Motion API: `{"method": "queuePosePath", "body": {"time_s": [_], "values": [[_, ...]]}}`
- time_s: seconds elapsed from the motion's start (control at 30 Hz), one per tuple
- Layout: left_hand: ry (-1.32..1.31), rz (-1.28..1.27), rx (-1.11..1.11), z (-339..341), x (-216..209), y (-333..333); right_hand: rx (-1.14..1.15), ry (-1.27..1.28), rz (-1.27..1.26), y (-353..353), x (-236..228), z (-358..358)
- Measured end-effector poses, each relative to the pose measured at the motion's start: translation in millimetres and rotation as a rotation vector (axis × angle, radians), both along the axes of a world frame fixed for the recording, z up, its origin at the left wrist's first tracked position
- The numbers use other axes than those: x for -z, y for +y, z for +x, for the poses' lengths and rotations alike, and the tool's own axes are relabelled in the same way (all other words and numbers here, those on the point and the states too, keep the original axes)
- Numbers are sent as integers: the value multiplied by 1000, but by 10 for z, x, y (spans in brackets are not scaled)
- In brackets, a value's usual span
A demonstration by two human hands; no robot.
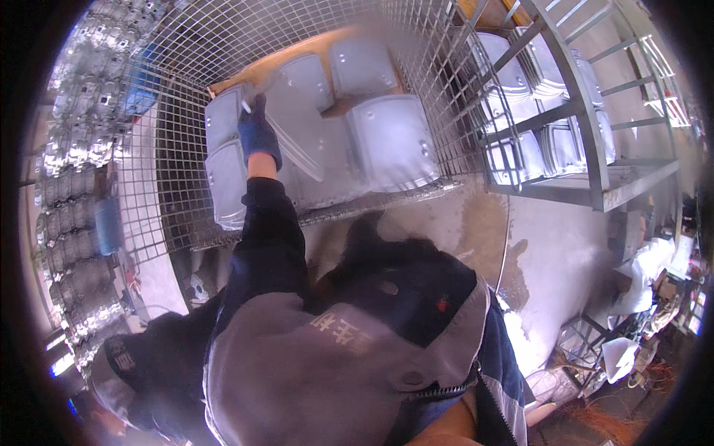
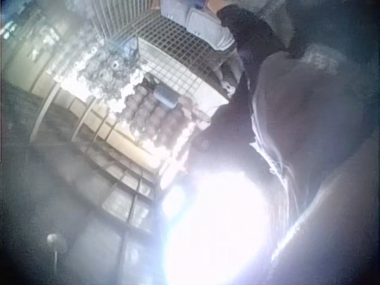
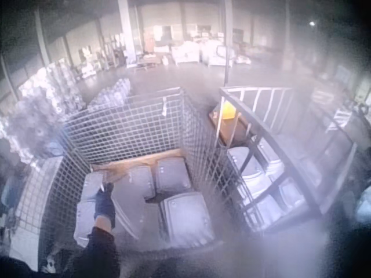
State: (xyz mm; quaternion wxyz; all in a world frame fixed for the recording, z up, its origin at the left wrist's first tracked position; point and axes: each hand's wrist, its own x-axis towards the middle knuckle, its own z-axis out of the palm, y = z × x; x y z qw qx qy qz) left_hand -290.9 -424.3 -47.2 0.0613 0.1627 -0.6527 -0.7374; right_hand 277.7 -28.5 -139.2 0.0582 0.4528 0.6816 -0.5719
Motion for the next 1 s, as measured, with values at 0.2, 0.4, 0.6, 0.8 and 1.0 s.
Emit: {"method": "queuePosePath", "body": {"time_s": [0.2, 0.4, 0.6, 0.8, 1.0], "values": [[-302, -235, 47, 98, 1444, -554, 92, -152, -18, -590, -453, -355], [-850, 195, 256, 1195, 2797, -991, 170, -189, -10, -1035, -721, -595], [-1087, -101, 556, 1324, 3110, -1273, 273, -180, 12, -1411, -922, -635], [-1097, -313, 706, 1053, 2839, -1377, 434, -137, 7, -1694, -1017, -422], [-1074, -435, 899, 732, 2896, -1244, 765, 0, 25, -2042, -1167, 56]]}}
